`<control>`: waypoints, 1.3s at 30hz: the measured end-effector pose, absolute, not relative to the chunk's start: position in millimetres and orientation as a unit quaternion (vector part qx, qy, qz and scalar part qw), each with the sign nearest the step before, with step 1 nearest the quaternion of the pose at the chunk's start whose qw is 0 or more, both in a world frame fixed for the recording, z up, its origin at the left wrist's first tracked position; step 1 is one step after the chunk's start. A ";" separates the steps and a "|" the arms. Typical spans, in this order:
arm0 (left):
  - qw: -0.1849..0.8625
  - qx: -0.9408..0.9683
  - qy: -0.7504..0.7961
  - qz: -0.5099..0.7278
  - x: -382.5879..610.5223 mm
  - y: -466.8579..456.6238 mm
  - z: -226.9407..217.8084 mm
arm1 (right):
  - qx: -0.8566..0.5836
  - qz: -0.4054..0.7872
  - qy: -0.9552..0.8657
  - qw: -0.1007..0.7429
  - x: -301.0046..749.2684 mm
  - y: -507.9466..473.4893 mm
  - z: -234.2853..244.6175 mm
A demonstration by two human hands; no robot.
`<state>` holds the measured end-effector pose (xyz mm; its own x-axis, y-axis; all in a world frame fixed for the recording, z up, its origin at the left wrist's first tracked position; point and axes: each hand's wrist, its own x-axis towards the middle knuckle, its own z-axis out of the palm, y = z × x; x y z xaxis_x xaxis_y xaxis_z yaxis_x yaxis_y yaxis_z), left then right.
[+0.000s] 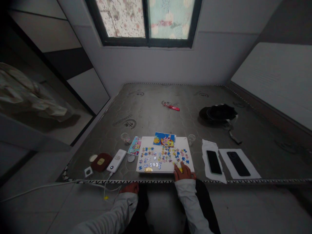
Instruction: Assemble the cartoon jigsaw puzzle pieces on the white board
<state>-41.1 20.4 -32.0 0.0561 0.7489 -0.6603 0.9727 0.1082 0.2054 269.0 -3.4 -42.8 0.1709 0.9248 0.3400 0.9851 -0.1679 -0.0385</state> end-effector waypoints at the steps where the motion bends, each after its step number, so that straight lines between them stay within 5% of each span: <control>1: 0.330 0.648 0.665 -0.169 -41.3 20.4 -33.9 | -0.756 -0.116 -0.632 0.123 268.8 -2.1 -40.7; 39: 0.299 0.641 0.678 -0.198 -40.3 20.3 -43.3 | -0.740 -0.036 -0.653 0.155 207.0 1.8 -25.1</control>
<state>-40.3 20.3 -43.3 0.0014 0.7516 -0.6597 0.9884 0.0990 0.1149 207.0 1.8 -25.1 0.1438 0.9562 0.2549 0.9782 -0.0985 -0.1826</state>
